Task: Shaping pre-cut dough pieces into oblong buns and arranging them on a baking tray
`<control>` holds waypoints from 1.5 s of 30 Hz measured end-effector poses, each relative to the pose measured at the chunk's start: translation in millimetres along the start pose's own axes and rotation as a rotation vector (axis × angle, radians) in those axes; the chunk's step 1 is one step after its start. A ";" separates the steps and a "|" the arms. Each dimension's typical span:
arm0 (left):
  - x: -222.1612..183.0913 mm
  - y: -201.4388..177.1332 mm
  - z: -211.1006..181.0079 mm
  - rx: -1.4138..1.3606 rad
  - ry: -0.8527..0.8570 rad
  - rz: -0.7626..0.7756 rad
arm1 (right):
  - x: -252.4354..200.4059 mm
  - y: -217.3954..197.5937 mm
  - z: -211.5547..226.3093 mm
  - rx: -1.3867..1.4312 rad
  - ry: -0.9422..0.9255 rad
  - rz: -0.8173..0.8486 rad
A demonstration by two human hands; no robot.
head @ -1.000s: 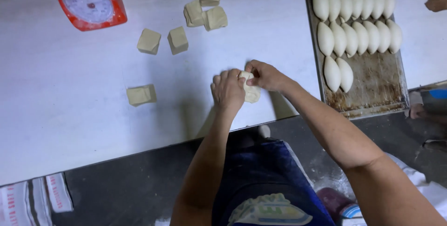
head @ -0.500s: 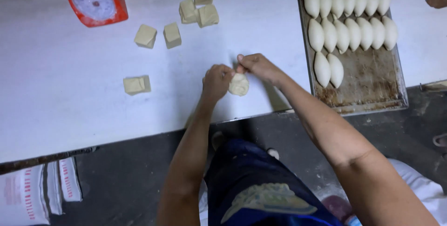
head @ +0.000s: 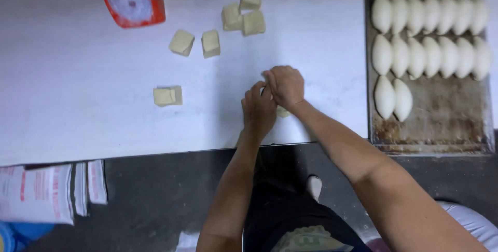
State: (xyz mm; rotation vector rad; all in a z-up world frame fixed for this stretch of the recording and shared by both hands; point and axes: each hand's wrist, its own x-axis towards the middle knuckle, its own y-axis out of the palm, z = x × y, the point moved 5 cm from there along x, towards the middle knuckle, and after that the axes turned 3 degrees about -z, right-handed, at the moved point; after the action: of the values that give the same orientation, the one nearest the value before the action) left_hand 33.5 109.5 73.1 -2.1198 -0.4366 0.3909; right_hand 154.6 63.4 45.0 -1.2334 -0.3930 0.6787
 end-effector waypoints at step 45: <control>-11.1 54.0 37.4 -0.083 0.210 0.121 | -54.3 22.8 -17.9 0.389 0.233 0.147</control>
State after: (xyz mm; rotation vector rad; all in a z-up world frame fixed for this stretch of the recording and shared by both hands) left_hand 16.0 103.2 9.1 -2.2464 -0.2071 0.2183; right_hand 119.4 18.3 22.4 -0.9607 0.0260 0.6895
